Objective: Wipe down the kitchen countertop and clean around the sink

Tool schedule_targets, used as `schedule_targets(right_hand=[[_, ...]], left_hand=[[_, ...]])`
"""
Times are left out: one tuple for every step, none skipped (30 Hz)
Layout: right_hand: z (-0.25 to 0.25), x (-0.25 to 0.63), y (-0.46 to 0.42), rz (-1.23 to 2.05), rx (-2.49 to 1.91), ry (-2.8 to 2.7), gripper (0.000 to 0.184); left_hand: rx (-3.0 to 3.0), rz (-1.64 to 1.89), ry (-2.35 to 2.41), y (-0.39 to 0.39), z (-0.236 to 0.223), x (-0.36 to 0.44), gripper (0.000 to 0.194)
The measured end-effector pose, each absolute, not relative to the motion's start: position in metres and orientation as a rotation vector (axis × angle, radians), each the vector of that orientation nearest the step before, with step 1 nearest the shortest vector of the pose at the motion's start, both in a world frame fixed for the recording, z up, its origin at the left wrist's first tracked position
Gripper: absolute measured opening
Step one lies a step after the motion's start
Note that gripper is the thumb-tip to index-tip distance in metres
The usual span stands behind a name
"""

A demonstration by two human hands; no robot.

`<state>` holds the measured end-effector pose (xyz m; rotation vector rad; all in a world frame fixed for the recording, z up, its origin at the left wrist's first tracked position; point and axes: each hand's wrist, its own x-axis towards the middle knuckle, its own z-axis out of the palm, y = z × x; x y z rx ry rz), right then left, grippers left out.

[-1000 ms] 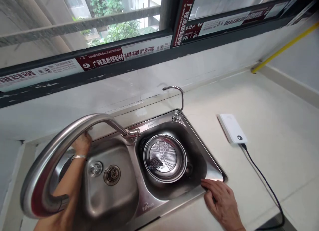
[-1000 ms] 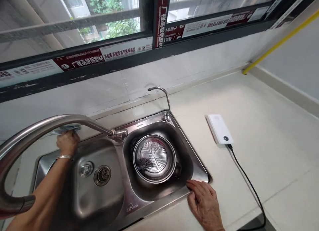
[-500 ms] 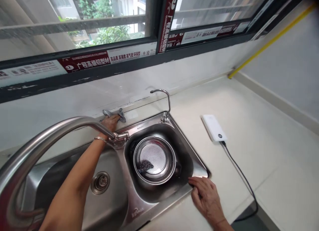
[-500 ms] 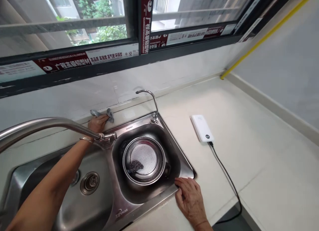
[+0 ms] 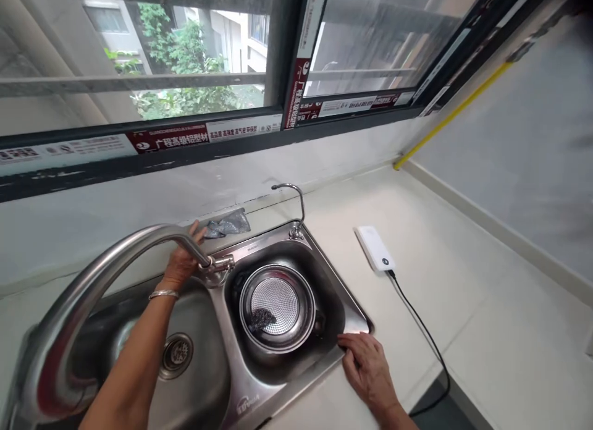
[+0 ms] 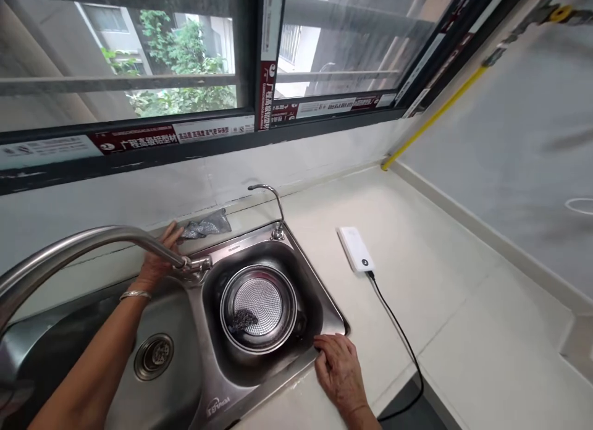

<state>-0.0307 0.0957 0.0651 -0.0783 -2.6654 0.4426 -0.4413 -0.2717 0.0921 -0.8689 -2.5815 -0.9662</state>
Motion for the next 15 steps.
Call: schedule_targets(right_hand=[[0.065,-0.03,0.096,0.444,-0.08,-2.667,0.023],[0.065,-0.03,0.097,0.444,-0.082,-2.67,0.023],[0.065,-0.03,0.097,0.444,-0.085,-2.675,0.022],[0.065,-0.03,0.097,0.444,-0.088,-2.682,0.022],[0.065,-0.031,0.098,0.443,-0.092,-2.689,0.022],[0.065,-0.031,0.098,0.441,-0.096,-2.697,0.022],[0.065,-0.032,0.098,0.438,-0.101,-2.706,0.022],[0.065,-0.032,0.098,0.433,-0.107,-2.713,0.022],[0.065,-0.033,0.097,0.425,-0.113,-2.718,0.023],[0.065,-0.033,0.097,0.415,-0.118,-2.724,0.023],[0.065,-0.032,0.097,0.402,-0.121,-2.73,0.023],[0.064,-0.031,0.097,0.389,-0.121,-2.734,0.023],[0.063,-0.03,0.097,0.376,-0.118,-2.738,0.023],[0.061,-0.029,0.097,0.367,-0.111,-2.745,0.023],[0.059,-0.029,0.098,0.364,-0.101,-2.755,0.023]], left_hand=[[-0.72,-1.005,-2.569,-0.278,0.09,-0.431,0.042],[-0.527,-1.05,-2.538,-0.284,0.087,-0.419,0.041],[-0.309,-1.083,-2.488,-0.289,0.083,-0.405,0.041],[-0.09,-1.098,-2.43,-0.292,0.078,-0.389,0.041],[0.099,-1.113,-2.385,-0.292,0.072,-0.371,0.042],[0.231,-1.119,-2.383,-0.29,0.066,-0.353,0.041],[0.305,-1.153,-2.428,-0.285,0.061,-0.335,0.039],[0.349,-1.22,-2.507,-0.277,0.056,-0.317,0.039],[0.433,-1.282,-2.58,-0.266,0.052,-0.302,0.043],[0.489,-1.343,-2.677,-0.254,0.05,-0.288,0.052],[0.517,-1.371,-2.794,-0.24,0.048,-0.278,0.061],[0.521,-1.385,-2.911,-0.227,0.048,-0.27,0.068],[0.543,-1.39,-2.969,-0.215,0.049,-0.266,0.071],[0.57,-1.38,-3.017,-0.204,0.051,-0.263,0.071],[0.611,-1.367,-3.041,-0.196,0.054,-0.262,0.07]])
